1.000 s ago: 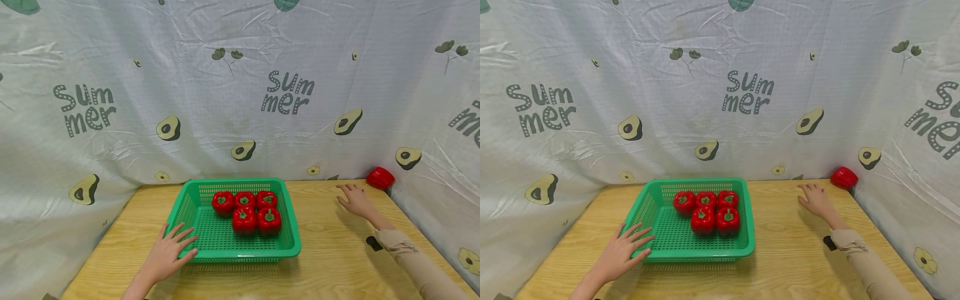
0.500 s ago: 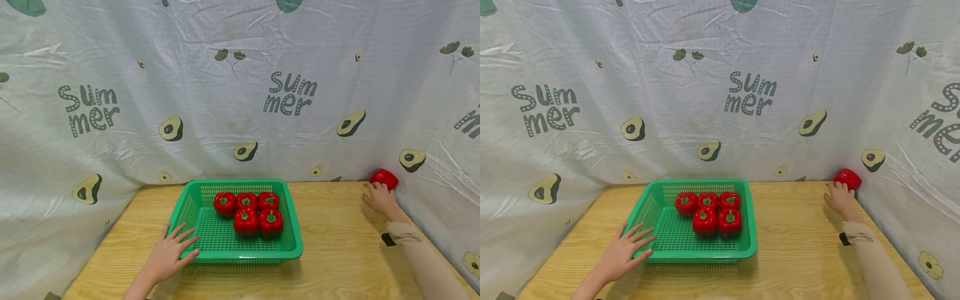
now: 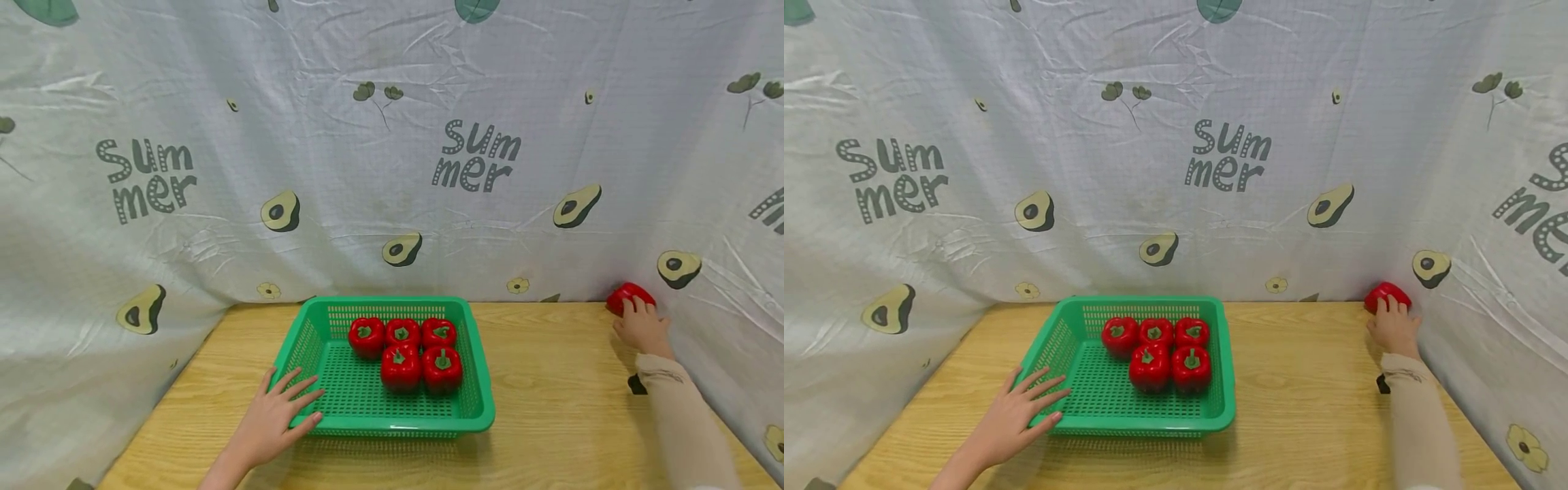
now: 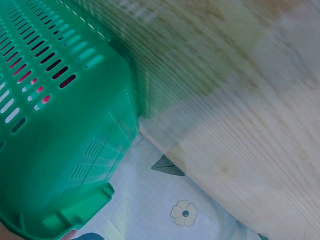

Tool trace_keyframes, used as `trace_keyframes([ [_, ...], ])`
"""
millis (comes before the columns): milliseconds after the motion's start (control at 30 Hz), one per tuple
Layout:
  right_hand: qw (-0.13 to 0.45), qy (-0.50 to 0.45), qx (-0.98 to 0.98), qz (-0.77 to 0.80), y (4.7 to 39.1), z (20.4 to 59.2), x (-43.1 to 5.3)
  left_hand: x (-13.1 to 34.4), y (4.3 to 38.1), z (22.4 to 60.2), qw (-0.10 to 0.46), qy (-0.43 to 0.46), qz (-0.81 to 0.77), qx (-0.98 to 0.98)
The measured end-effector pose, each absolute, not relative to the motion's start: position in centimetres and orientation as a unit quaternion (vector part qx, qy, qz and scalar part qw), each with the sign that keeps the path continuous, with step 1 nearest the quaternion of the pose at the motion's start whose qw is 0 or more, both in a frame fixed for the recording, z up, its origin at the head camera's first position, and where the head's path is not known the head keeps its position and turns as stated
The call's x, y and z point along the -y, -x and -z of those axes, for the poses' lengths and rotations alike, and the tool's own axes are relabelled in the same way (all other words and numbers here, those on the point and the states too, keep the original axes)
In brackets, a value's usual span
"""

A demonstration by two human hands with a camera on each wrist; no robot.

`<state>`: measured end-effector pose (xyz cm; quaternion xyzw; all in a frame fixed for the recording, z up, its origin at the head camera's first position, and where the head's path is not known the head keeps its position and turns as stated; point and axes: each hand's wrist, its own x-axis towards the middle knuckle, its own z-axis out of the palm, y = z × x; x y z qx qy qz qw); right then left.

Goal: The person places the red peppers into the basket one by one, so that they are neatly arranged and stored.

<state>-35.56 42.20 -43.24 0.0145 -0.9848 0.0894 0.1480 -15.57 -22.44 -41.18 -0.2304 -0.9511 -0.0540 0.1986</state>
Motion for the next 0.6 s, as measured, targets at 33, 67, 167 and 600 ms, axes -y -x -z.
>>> trace_keyframes([
  [33, 0.149, -0.014, 0.985, -0.088, 35.6, 43.3, -42.3, 22.4, 15.6, 41.2, 0.201, 0.231, 0.054, 0.95],
  [67, 0.151, -0.013, 0.985, -0.087, 35.6, 43.2, -42.3, 22.4, 15.7, 41.2, 0.204, 0.233, 0.054, 0.949],
  [167, 0.148, -0.007, 0.985, -0.084, 36.0, 43.0, -42.2, 22.5, 15.7, 41.2, 0.211, 0.234, 0.051, 0.948],
  [600, 0.075, 0.022, 0.994, -0.079, 36.9, 42.6, -41.4, 22.6, 15.6, 41.3, 0.19, 0.228, 0.064, 0.953],
])
